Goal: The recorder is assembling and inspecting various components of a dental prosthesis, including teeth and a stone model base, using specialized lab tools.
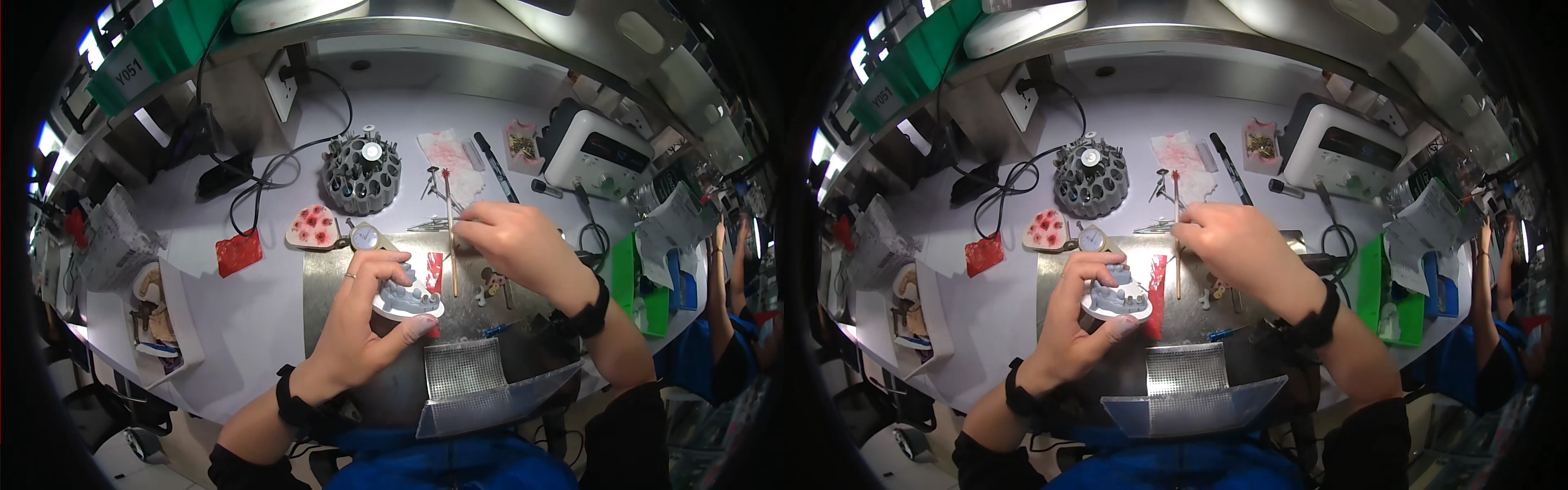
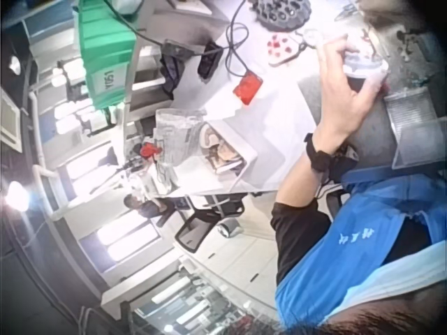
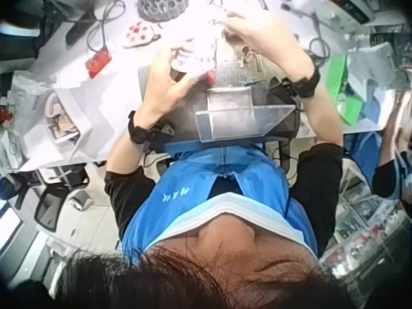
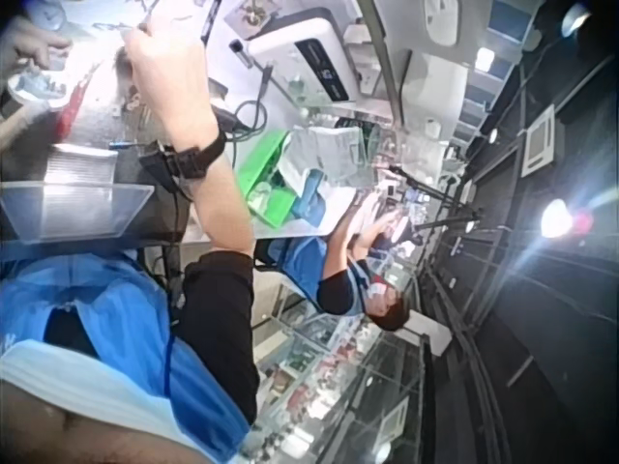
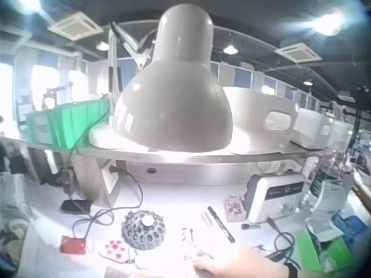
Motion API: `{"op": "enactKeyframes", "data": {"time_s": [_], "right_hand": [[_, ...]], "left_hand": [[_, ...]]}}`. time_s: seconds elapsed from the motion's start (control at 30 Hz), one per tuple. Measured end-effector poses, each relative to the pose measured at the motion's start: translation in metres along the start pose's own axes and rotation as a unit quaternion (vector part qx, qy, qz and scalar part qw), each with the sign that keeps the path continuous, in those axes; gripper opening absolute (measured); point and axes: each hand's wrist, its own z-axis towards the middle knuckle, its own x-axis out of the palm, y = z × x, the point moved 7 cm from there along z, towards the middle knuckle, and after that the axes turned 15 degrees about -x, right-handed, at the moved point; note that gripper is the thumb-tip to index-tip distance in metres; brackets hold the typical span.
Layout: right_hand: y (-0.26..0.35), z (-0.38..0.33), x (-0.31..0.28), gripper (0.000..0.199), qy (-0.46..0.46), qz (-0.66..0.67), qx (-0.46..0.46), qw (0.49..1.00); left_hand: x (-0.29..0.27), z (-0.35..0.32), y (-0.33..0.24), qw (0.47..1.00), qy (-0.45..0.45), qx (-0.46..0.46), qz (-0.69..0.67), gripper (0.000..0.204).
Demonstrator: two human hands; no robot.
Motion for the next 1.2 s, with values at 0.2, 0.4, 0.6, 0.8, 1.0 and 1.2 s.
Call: {"op": "enactKeyframes", "data": {"time_s": [0.2, 0.4, 0.6, 0.8, 1.0, 1.2], "right_hand": [[0.005, 0.001, 0.029, 0.015, 0.052, -0.065, -0.202, 0.976], [0.005, -0.043, -0.043, 0.013, -0.339, 0.166, 0.019, 0.926], [0.037, -0.075, -0.030, 0.031, -0.410, 0.425, 0.091, 0.802], [0.058, -0.069, -0.031, 0.031, -0.396, 0.482, 0.063, 0.779], [0.071, -0.063, -0.026, 0.011, -0.319, 0.392, -0.049, 0.861], [0.070, -0.063, -0.023, 0.011, -0.354, 0.413, -0.053, 0.838]], "left_hand": [[-0.001, -0.002, 0.002, 0.999, 0.001, -0.021, -0.038, 0.050], [0.006, -0.009, -0.003, 1.000, 0.026, -0.008, -0.009, 0.053], [0.023, -0.006, -0.006, 0.993, -0.006, 0.044, 0.114, 0.069], [0.032, -0.007, -0.005, 0.991, -0.016, -0.009, 0.132, 0.066], [0.036, -0.006, 0.000, 0.994, 0.004, -0.018, 0.111, 0.067], [0.031, -0.007, 0.000, 0.993, 0.009, -0.015, 0.118, 0.068]]}}
